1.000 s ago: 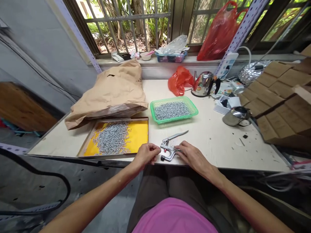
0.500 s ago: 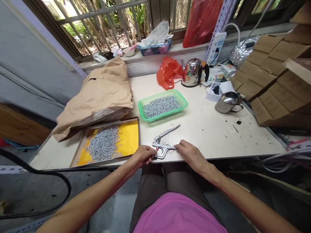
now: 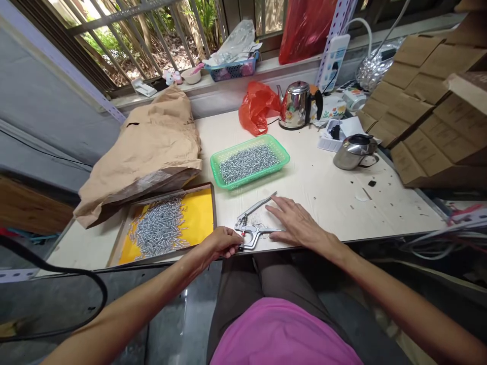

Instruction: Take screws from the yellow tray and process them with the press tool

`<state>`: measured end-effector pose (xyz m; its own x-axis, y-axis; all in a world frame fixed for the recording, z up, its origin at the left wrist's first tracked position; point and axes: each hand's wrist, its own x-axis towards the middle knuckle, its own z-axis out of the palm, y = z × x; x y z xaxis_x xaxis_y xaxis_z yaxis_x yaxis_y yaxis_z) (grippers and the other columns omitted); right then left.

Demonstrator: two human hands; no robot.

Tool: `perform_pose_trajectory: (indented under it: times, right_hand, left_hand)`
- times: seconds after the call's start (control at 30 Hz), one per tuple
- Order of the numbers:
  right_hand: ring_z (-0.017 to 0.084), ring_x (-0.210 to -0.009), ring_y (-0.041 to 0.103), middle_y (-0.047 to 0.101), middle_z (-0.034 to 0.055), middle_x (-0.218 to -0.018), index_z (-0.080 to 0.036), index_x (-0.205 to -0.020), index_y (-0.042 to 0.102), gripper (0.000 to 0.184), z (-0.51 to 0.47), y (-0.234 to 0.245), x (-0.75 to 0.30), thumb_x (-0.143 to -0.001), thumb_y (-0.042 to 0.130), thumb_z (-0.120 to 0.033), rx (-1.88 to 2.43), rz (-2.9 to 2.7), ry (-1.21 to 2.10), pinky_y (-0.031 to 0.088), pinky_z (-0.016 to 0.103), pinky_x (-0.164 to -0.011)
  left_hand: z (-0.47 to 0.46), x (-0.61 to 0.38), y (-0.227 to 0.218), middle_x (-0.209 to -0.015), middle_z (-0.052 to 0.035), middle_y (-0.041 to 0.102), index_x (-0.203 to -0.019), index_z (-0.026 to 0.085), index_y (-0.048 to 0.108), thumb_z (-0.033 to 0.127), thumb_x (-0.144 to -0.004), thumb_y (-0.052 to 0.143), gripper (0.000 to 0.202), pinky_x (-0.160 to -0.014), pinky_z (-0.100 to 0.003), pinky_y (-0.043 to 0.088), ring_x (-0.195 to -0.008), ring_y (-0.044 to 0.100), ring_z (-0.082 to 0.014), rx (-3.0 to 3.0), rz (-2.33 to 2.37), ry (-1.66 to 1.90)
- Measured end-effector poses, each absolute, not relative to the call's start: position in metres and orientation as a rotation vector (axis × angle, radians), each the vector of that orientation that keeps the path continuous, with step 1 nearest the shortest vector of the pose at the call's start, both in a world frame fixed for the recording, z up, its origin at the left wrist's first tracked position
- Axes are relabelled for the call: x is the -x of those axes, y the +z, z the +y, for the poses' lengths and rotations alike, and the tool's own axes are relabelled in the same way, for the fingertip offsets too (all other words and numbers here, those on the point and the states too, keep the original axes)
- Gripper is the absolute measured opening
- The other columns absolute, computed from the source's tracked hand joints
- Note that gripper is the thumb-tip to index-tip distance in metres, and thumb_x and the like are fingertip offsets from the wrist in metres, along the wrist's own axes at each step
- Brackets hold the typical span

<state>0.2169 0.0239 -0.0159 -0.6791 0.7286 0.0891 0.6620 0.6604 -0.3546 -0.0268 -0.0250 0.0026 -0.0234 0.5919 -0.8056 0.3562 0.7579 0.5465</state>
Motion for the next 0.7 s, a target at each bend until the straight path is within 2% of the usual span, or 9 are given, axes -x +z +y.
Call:
perform_pose_trajectory:
  times: [0.07, 0.13, 0.2, 0.3, 0.4, 0.5, 0.57, 0.63, 0.7]
  right_hand:
    - [0.039, -0.138, 0.020, 0.025, 0.0191, -0.152, -0.018, -0.142, 0.038, 0.091, 0.040, -0.014, -0.216, -0.067, 0.076, -0.054, 1.109, -2.742, 0.475, 0.029, 0.057, -0.105]
    - [0.041, -0.139, 0.016, 0.025, 0.0208, -0.151, -0.015, -0.143, 0.036, 0.101, 0.054, -0.013, -0.213, -0.062, 0.076, -0.060, 1.070, -2.845, 0.539, 0.022, 0.062, -0.107]
    - [0.042, -0.138, 0.019, 0.031, 0.0218, -0.148, -0.013, -0.143, 0.036, 0.104, 0.062, -0.013, -0.209, -0.060, 0.076, -0.062, 1.037, -2.911, 0.552, 0.018, 0.065, -0.106]
    - [0.042, -0.129, 0.034, 0.042, 0.0223, -0.138, -0.011, -0.141, 0.038, 0.103, 0.066, -0.010, -0.203, -0.059, 0.077, -0.060, 1.032, -2.929, 0.508, 0.021, 0.067, -0.104]
    - [0.038, -0.115, 0.045, 0.051, 0.0199, -0.125, -0.011, -0.132, 0.048, 0.093, 0.063, -0.005, -0.200, -0.058, 0.080, -0.057, 1.049, -2.920, 0.472, 0.028, 0.063, -0.101]
    - [0.033, -0.106, 0.048, 0.055, 0.0154, -0.113, -0.013, -0.119, 0.058, 0.073, 0.058, -0.002, -0.200, -0.062, 0.081, -0.052, 1.049, -2.920, 0.450, 0.036, 0.052, -0.094]
    - [0.030, -0.102, 0.049, 0.056, 0.0132, -0.108, -0.015, -0.112, 0.060, 0.059, 0.055, -0.001, -0.201, -0.066, 0.080, -0.047, 1.043, -2.911, 0.439, 0.040, 0.044, -0.088]
    - [0.028, -0.100, 0.049, 0.057, 0.0122, -0.106, -0.015, -0.109, 0.061, 0.050, 0.052, 0.000, -0.202, -0.070, 0.078, -0.042, 1.041, -2.898, 0.419, 0.040, 0.040, -0.084]
    - [0.027, -0.100, 0.050, 0.057, 0.0119, -0.106, -0.015, -0.107, 0.061, 0.046, 0.049, 0.002, -0.201, -0.073, 0.077, -0.040, 1.054, -2.892, 0.389, 0.039, 0.038, -0.083]
  left_hand:
    - [-0.025, 0.026, 0.004, -0.039, 0.0059, 0.049, -0.055, 0.015, 0.056, 0.036, -0.060, 0.075, 0.029, -0.038, -0.018, 0.029, -0.032, 0.039, -0.0044, -0.771, 1.641, 0.213]
    - [-0.026, 0.024, 0.006, -0.037, 0.0059, 0.048, -0.053, 0.015, 0.055, 0.036, -0.061, 0.074, 0.030, -0.038, -0.018, 0.029, -0.031, 0.038, -0.0045, -0.769, 1.649, 0.199]
    - [-0.026, 0.023, 0.007, -0.036, 0.0055, 0.048, -0.052, 0.015, 0.054, 0.034, -0.063, 0.072, 0.029, -0.037, -0.018, 0.028, -0.031, 0.038, -0.0047, -0.765, 1.657, 0.187]
    - [-0.026, 0.023, 0.006, -0.036, 0.0052, 0.048, -0.052, 0.015, 0.054, 0.030, -0.067, 0.069, 0.026, -0.038, -0.018, 0.029, -0.031, 0.039, -0.0052, -0.753, 1.667, 0.185]
    - [-0.028, 0.024, 0.001, -0.037, 0.0052, 0.049, -0.053, 0.016, 0.054, 0.032, -0.066, 0.070, 0.026, -0.039, -0.019, 0.030, -0.033, 0.040, -0.0059, -0.736, 1.680, 0.206]
    - [-0.032, 0.024, -0.001, -0.040, 0.0048, 0.050, -0.057, 0.016, 0.054, 0.040, -0.065, 0.073, 0.032, -0.040, -0.020, 0.032, -0.035, 0.042, -0.0070, -0.737, 1.696, 0.213]
    - [-0.037, 0.023, 0.002, -0.042, 0.0038, 0.050, -0.059, 0.016, 0.054, 0.045, -0.070, 0.069, 0.035, -0.043, -0.021, 0.034, -0.037, 0.045, -0.0089, -0.836, 1.747, 0.183]
    - [-0.044, 0.018, 0.008, -0.050, 0.0009, 0.055, -0.064, 0.016, 0.058, 0.044, -0.077, 0.064, 0.032, -0.050, -0.023, 0.039, -0.047, 0.052, -0.0124, -1.126, 1.871, 0.192]
    - [-0.047, 0.011, 0.013, -0.069, -0.0036, 0.063, -0.075, 0.017, 0.063, 0.039, -0.082, 0.060, 0.023, -0.062, -0.027, 0.044, -0.066, 0.060, -0.0173, -1.557, 1.964, 0.255]
